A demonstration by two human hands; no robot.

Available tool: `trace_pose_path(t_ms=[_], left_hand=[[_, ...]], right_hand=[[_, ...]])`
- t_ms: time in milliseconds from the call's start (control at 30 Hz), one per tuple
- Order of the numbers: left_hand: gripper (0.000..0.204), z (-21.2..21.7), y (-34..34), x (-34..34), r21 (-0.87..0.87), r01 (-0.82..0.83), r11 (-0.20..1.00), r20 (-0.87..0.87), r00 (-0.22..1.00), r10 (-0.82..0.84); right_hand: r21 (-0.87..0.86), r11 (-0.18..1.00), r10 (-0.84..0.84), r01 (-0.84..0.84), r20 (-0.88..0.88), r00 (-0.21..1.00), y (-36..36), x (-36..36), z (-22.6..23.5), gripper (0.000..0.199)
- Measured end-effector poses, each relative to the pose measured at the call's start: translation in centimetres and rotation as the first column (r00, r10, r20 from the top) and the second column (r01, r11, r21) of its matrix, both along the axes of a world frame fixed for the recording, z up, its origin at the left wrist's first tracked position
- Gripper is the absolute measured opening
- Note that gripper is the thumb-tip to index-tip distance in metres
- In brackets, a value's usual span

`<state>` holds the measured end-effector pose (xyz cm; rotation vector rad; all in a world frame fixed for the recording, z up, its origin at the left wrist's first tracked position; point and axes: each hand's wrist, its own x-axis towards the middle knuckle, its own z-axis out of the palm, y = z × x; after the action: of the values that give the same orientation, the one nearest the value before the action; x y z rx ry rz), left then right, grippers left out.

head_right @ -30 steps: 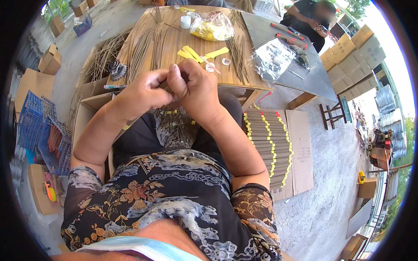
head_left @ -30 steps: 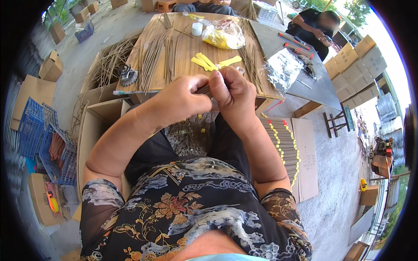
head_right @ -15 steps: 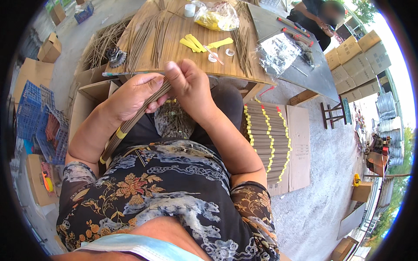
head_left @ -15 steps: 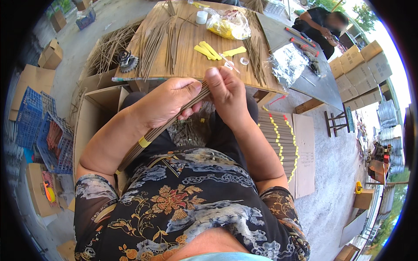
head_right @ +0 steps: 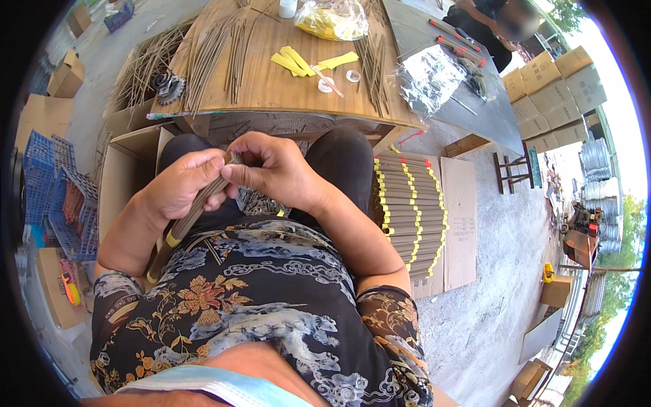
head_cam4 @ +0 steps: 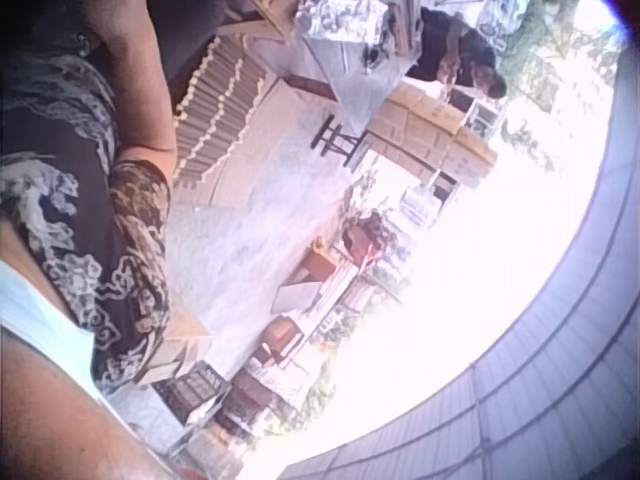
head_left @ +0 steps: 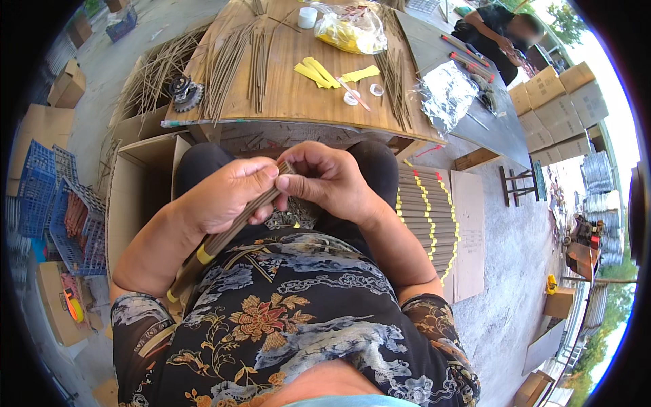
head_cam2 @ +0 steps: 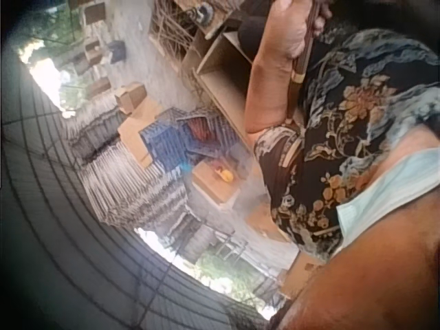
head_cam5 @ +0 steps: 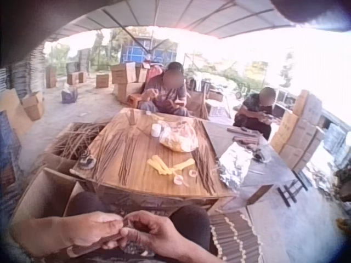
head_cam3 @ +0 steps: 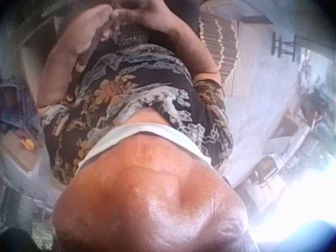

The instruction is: The person gathers thin wooden sticks, aligns them into a bundle, and secures the bundle with yellow tape. The person then opens a white container, uses a small stick to scoop a white substance, and applies it to the taped bundle before placing it aside.

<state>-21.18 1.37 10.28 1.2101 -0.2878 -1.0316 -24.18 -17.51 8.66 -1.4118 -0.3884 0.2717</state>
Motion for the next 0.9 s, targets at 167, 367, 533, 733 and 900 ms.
trace_pose_path(t_ms=[167, 367, 533, 733, 900], left_hand=[[0.037, 0.0, -0.4, 0.3, -0.014, -0.026, 1.000, -0.108, 0.994, 0.025], [0.032, -2.0, 1.0, 1.9, -0.046, -0.015, 0.999, -0.117, 0.993, 0.010], [0.032, -2.4, 1.2, 2.8, 0.069, -0.008, 0.998, 0.044, 0.999, 0.005], [0.029, -3.8, 1.6, 4.1, 0.215, -0.027, 0.976, 0.164, 0.986, -0.009], [0.029, -4.9, 2.0, 5.3, 0.238, -0.155, 0.959, 0.157, 0.980, 0.120]], right_hand=[[-0.074, 0.997, 0.004, -0.004, 0.009, 1.000, -0.3, 0.5, -0.8, 0.023], [-0.084, 0.996, 0.021, -0.019, 0.024, 0.999, 0.3, 2.9, -1.3, 0.023], [-0.026, 0.995, 0.091, -0.094, -0.086, 0.992, 0.5, 4.6, -2.5, 0.024], [-0.181, 0.967, 0.134, -0.178, -0.228, 0.964, 0.5, 6.5, -2.4, 0.026], [-0.054, 0.955, 0.258, -0.291, -0.330, 0.908, -0.3, 10.7, -2.6, 0.032]])
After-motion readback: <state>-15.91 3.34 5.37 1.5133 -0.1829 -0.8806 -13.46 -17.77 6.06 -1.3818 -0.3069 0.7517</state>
